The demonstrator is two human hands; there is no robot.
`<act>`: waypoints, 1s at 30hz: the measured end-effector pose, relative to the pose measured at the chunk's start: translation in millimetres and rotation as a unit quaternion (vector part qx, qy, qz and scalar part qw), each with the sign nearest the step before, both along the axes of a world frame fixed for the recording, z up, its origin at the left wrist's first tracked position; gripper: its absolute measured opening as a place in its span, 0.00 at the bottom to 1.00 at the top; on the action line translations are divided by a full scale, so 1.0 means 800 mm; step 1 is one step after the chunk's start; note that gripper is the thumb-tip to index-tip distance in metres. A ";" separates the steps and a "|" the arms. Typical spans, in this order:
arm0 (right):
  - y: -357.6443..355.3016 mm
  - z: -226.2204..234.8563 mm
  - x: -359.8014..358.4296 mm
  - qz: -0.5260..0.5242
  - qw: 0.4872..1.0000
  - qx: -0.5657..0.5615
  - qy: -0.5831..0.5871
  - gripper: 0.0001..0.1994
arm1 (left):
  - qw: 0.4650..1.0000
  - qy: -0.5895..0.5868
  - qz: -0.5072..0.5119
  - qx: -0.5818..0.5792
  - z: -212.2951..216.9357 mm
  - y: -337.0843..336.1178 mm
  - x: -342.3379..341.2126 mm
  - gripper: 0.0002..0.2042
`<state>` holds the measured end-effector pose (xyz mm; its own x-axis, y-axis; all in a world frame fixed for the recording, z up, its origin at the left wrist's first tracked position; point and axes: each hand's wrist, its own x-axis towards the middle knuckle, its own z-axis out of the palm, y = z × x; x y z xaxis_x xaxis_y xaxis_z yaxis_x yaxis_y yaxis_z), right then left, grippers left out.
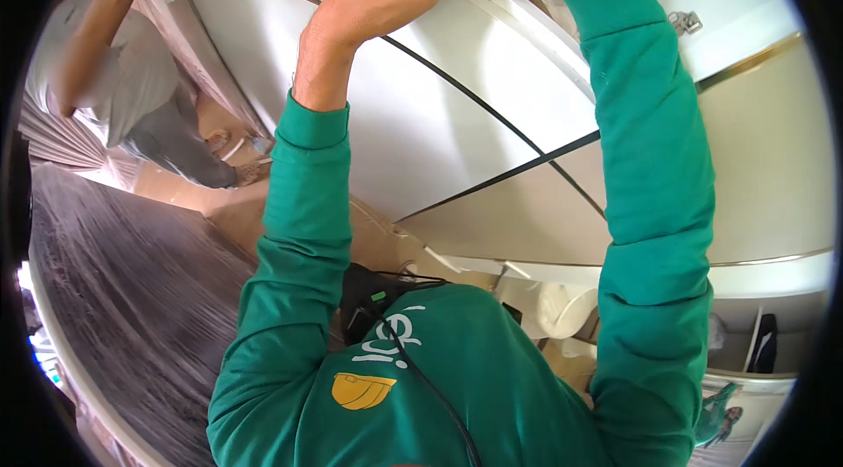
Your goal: The person uses a flat-bladed tool and a mallet to work on a white cabinet frame. The person pries at the trim of the cabinet and taps it back into place using the tools by hand.
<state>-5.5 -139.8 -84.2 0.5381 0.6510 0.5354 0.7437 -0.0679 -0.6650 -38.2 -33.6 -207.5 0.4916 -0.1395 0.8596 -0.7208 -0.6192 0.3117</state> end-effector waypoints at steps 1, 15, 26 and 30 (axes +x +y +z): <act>0.002 0.001 0.001 0.007 1.000 -0.003 -0.004 0.25 | 1.000 -0.015 0.000 -0.006 -0.003 0.000 0.001 0.19; 0.016 -0.013 -0.015 0.005 0.998 -0.007 -0.067 0.23 | 1.000 -0.020 0.008 0.021 -0.008 0.007 -0.005 0.18; 0.008 -0.012 -0.003 -0.030 0.996 -0.005 -0.083 0.22 | 0.999 -0.033 0.033 0.023 -0.010 0.000 0.001 0.19; 0.013 -0.011 -0.009 -0.020 0.997 0.007 -0.080 0.21 | 0.998 -0.028 0.042 0.027 -0.007 0.003 -0.002 0.19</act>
<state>-12.6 -129.2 -92.8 0.4707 0.6229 0.6248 0.8368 -0.0907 -0.5400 -39.9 -31.4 -213.1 0.4543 -0.1469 0.8787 -0.6817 -0.6923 0.2367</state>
